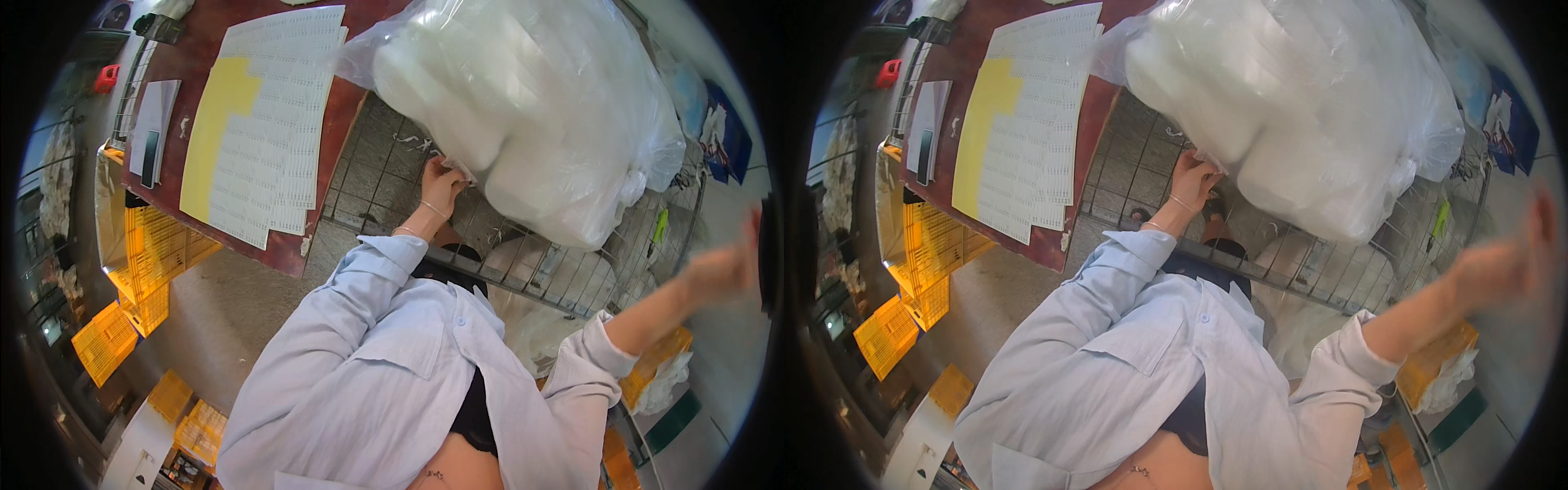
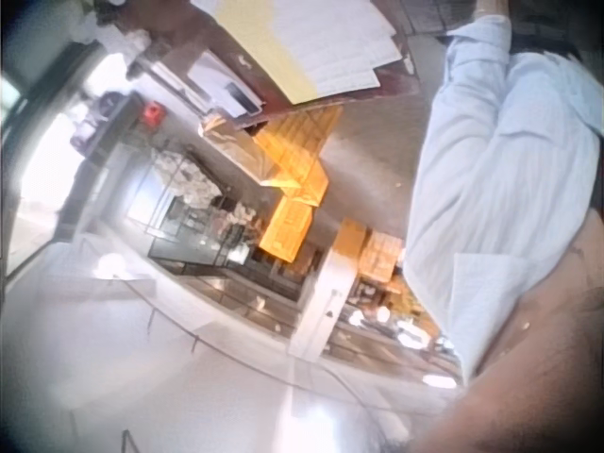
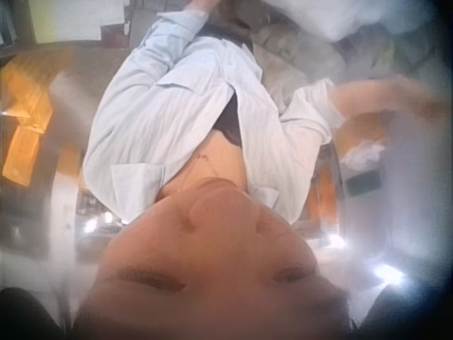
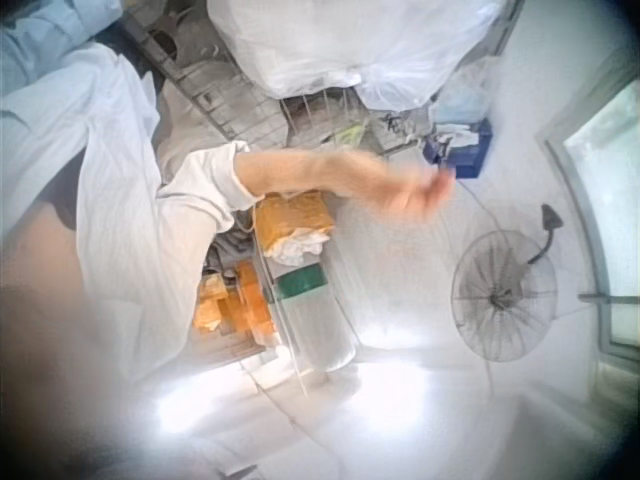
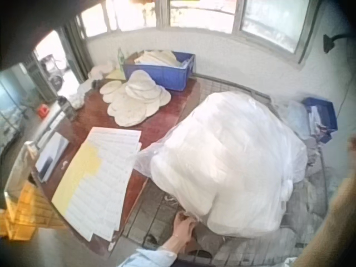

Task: The person removes white slipper soles from a plastic bag, stacks them, and places them into yellow crates. They then write on a paper list at a table and continue moving crates and slipper soles around the room.

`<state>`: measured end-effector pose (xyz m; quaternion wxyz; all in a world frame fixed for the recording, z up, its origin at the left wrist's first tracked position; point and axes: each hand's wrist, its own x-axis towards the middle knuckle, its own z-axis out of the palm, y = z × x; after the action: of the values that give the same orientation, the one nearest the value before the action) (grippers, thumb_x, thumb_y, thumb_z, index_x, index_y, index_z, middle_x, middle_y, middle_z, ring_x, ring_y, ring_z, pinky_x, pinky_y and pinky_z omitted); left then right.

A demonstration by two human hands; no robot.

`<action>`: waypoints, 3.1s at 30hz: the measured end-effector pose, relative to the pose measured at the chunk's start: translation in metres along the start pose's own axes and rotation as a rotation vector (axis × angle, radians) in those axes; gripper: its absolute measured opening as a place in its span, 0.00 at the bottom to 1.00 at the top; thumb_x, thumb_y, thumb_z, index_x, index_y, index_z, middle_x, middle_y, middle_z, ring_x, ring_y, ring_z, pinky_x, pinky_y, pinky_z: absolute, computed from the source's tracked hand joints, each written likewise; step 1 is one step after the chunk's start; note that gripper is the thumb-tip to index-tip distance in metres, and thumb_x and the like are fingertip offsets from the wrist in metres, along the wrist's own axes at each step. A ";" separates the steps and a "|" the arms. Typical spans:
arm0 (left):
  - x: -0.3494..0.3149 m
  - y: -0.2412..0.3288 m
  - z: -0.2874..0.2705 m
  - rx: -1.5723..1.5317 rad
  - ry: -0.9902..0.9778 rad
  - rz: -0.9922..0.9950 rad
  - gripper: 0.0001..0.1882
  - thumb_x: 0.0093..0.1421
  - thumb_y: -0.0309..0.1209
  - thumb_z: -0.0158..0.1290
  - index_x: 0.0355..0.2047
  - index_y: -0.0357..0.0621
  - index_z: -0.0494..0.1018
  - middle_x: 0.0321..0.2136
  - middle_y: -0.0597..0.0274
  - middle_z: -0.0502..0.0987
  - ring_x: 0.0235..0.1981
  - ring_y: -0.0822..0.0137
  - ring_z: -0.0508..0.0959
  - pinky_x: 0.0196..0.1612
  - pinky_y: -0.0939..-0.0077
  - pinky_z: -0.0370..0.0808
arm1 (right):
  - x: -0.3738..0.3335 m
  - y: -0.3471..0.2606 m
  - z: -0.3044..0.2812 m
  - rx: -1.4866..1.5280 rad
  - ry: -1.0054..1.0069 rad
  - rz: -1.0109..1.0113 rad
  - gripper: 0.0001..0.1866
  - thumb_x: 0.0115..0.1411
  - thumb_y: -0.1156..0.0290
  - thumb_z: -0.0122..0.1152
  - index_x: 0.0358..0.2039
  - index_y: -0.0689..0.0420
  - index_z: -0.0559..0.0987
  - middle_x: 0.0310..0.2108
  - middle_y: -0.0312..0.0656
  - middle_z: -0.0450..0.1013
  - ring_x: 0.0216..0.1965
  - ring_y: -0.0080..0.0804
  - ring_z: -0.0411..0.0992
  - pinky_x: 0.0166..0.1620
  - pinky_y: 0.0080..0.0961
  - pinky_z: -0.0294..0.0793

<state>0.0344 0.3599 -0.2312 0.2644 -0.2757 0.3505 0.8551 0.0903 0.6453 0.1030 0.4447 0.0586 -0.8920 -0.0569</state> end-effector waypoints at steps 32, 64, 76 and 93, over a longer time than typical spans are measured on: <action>-0.259 0.092 -0.113 -0.060 -1.243 -0.331 0.39 0.57 0.59 0.39 0.61 0.48 0.47 0.62 0.58 0.48 0.62 0.58 0.50 0.60 0.52 0.49 | 0.146 -0.213 -0.061 1.070 -0.283 0.162 0.32 0.56 0.52 0.48 0.52 0.66 0.63 0.54 0.49 0.58 0.56 0.40 0.55 0.59 0.34 0.51; -0.606 0.645 -0.953 -0.741 0.280 0.856 0.27 0.60 0.43 0.43 0.53 0.36 0.58 0.49 0.51 0.66 0.48 0.57 0.69 0.51 0.60 0.69 | 0.292 -1.547 -0.036 1.987 -1.290 -0.293 0.11 0.48 0.69 0.56 0.29 0.62 0.69 0.23 0.32 0.59 0.24 0.18 0.57 0.25 0.18 0.57; -0.628 0.894 -1.109 -0.462 0.479 0.819 0.29 0.60 0.46 0.40 0.54 0.38 0.57 0.50 0.51 0.65 0.49 0.54 0.68 0.51 0.53 0.68 | 0.403 -1.802 0.040 2.162 -1.318 -0.271 0.09 0.50 0.74 0.54 0.33 0.63 0.72 0.24 0.30 0.65 0.26 0.15 0.60 0.28 0.13 0.57; -0.487 1.156 -1.185 0.555 -0.408 0.512 0.26 0.58 0.36 0.50 0.54 0.36 0.59 0.45 0.58 0.70 0.45 0.69 0.70 0.50 0.76 0.66 | 0.601 -1.933 0.482 0.623 -0.550 -0.060 0.13 0.58 0.65 0.46 0.40 0.57 0.72 0.36 0.46 0.70 0.34 0.34 0.70 0.34 0.30 0.71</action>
<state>-0.0278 -1.3592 -0.1006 0.1717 0.0768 0.5650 0.8033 -0.5503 -1.3311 -0.0100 0.1490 0.1990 -0.9500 0.1891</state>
